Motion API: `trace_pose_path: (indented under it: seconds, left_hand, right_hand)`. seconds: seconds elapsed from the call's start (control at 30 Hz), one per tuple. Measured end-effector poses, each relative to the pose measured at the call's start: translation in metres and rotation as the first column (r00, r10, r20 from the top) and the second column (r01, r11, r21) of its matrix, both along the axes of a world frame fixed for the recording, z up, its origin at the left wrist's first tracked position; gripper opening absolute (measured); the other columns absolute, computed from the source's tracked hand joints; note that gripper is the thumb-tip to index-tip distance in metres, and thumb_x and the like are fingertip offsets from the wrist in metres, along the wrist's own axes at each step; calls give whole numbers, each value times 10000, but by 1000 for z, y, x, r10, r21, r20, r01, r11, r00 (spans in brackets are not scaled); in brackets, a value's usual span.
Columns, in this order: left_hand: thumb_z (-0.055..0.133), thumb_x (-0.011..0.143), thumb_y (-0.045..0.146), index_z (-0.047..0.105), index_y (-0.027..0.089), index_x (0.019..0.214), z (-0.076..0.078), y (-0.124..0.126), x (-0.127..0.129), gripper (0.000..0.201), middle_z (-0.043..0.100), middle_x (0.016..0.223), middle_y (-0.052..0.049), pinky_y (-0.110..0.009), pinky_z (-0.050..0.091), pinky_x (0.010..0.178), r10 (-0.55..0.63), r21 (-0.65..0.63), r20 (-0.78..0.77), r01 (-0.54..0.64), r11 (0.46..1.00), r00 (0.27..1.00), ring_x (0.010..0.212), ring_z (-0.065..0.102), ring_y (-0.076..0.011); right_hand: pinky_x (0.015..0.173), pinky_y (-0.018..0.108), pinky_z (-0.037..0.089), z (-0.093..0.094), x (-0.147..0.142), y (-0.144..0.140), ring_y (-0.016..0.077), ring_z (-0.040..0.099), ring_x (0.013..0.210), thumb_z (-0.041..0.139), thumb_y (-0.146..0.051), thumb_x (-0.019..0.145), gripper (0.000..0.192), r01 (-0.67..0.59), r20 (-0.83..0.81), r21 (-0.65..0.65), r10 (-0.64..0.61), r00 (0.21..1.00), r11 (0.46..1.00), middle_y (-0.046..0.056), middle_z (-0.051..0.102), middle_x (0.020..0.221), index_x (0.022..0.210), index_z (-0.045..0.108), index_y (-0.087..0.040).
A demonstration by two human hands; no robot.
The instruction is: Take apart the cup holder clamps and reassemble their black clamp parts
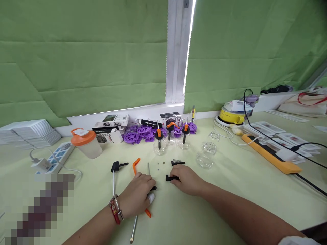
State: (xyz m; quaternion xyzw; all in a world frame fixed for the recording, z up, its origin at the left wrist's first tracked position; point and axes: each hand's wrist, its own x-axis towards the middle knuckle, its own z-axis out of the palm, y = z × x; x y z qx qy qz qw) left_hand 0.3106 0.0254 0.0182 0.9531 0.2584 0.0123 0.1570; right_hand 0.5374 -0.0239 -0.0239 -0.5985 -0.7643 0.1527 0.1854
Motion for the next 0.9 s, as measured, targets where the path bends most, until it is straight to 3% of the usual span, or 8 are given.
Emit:
trace_pose_path:
  seconds: [0.2,0.37,0.57,0.73,0.9]
  left_hand:
    - [487,778,290,564,211,918,1,6,19,178,596,865,-52,-396,385,804,53,-13,26,-53,999,998,830,538,-235]
    - [488,776,380,564,210,877,-3,14,32,212,609,846,-61,-354,422,679,161,-87,-31,-163,983,986,845,553,-269]
    - [497,727,216,557,197,711,5,10,46,65,628,753,-45,-313,416,633,120,38,-155,-116,993,980,726,596,-224]
    - [479,708,115,604,179,721,5,8,64,141,661,720,-74,-320,413,651,162,145,-235,-130,981,958,713,631,-236]
    - [453,733,102,622,175,740,-1,12,66,184,673,738,-98,-341,414,667,191,176,-243,-151,973,951,731,640,-257]
  right_hand:
    - [688,272,370,1,0,2,180,533,825,528,-134,774,159,-59,45,46,57,997,997,52,602,847,870,648,-174]
    - [727,280,376,7,4,3,180,529,855,480,-130,833,259,-98,50,39,96,994,994,61,584,893,993,666,-212]
    - [725,272,387,13,6,1,171,525,835,483,-122,836,226,-73,9,37,73,997,997,55,579,878,940,673,-188]
    - [742,281,400,9,7,1,180,540,856,489,-134,836,225,-55,-54,17,56,997,998,60,600,897,958,669,-188]
    - [766,307,395,9,15,-1,213,538,899,522,-161,826,198,-38,-9,6,38,999,999,59,633,847,940,679,-201]
